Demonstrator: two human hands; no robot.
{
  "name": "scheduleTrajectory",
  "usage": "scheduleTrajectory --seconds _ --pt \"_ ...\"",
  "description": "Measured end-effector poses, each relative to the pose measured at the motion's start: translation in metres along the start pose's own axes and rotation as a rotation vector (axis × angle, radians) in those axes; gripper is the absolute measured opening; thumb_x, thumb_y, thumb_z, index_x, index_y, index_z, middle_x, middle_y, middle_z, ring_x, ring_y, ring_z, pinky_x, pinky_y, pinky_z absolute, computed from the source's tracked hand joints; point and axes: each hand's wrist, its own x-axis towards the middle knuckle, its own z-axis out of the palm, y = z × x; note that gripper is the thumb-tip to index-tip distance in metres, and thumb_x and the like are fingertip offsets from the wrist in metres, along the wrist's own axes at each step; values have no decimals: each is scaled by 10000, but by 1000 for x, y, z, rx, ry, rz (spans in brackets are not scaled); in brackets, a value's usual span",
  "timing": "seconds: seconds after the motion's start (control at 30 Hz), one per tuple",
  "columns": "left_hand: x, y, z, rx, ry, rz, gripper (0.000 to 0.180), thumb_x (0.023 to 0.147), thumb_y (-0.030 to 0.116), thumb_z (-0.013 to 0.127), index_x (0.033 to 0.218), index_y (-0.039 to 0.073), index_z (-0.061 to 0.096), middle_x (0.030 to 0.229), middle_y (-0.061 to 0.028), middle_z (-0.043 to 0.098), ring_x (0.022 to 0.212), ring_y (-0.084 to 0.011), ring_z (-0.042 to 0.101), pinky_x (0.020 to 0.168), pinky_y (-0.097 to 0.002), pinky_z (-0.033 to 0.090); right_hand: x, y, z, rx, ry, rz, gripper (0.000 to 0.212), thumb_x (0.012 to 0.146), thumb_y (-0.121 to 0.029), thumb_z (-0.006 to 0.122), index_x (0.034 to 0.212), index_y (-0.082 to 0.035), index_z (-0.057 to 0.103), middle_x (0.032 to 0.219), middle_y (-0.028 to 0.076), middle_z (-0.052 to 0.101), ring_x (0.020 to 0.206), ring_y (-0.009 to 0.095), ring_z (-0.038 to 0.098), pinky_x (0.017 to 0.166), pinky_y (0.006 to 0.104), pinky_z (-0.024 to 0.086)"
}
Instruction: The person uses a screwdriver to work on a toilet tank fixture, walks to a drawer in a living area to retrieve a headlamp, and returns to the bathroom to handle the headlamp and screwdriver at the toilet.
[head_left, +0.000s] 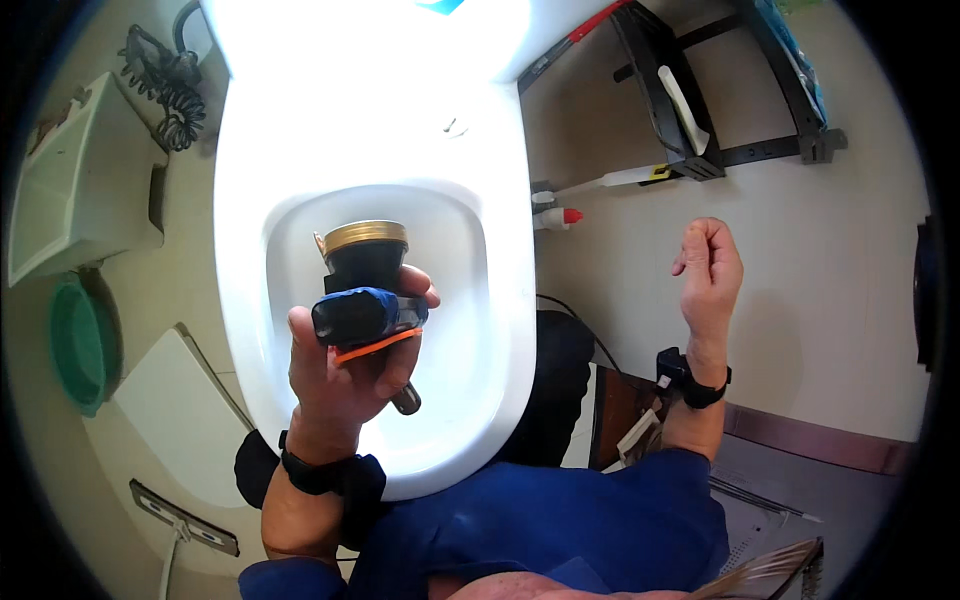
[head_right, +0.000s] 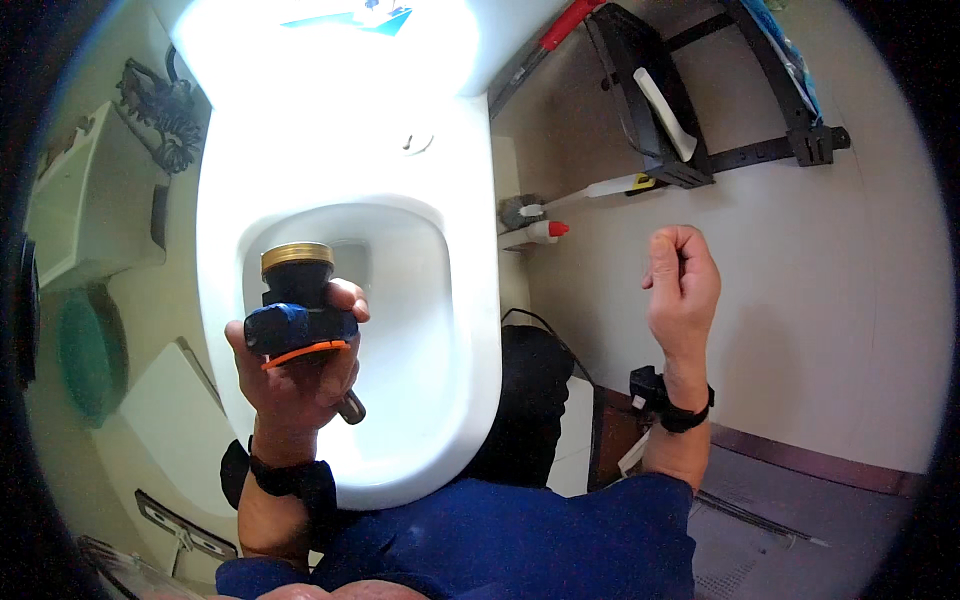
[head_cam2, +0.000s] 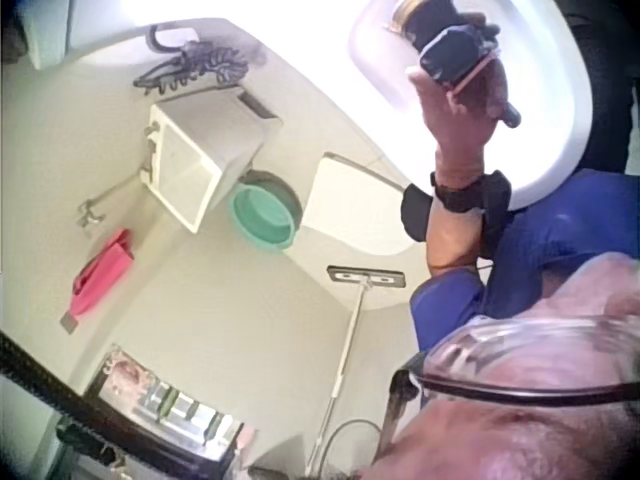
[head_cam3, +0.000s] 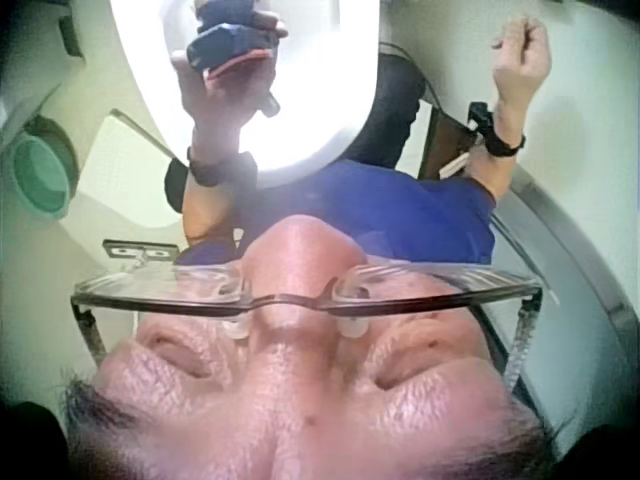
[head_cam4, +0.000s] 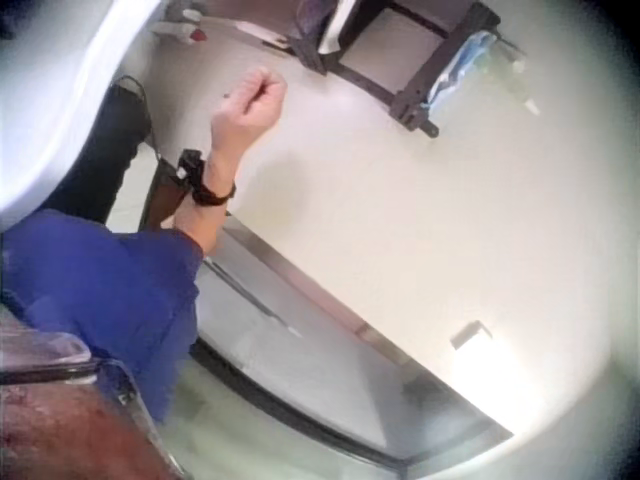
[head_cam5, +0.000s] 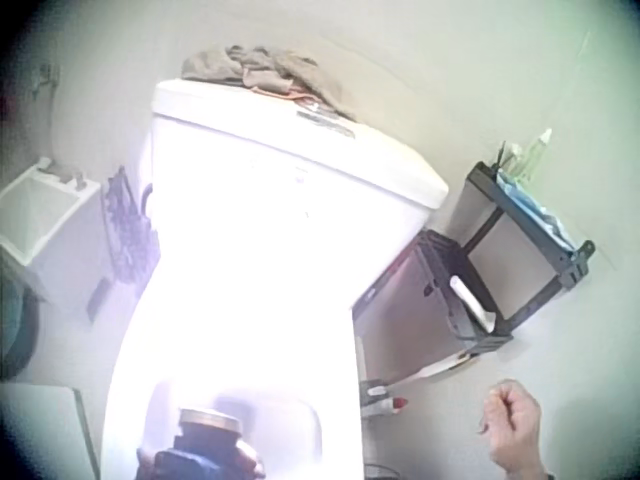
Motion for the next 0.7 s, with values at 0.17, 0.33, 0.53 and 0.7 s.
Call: scheduleTrajectory --seconds 0.17,0.33,0.53,0.7 --pt "1 3 2 36 -10 17 1043 799 813 488 1290 -106 418 1106 -223 585 495 -65 500 393 -158 395 4 4 -5 -27 -33 -44 119 982 -122 558 913 -28 575 717 -36 511 598 35 459 550 193 397" --pt "-1 7 5 -60 -33 28 1052 789 806 514 1300 -103 376 1117 -231 559 537 -72 557 437 -136 482 7 0 9 -41 -75 -5 123 967 -128 590 901 -26 579 715 -40 515 618 36 457 555 197 383" --pt "6 5 7 -65 -14 64 1017 794 787 533 1280 -95 394 1099 -237 551 582 -97 594 451 -153 514 -9 40 4 -153 -102 32 128 955 -117 599 895 -5 586 708 -16 541 653 60 456 590 230 398" --pt "9 4 16 2 13 36 1043 786 817 503 1249 -113 417 1082 -213 551 595 -82 592 484 -145 506 -20 52 -11 -200 -95 91 140 958 -135 591 898 -8 593 711 -7 546 630 70 473 577 235 408"
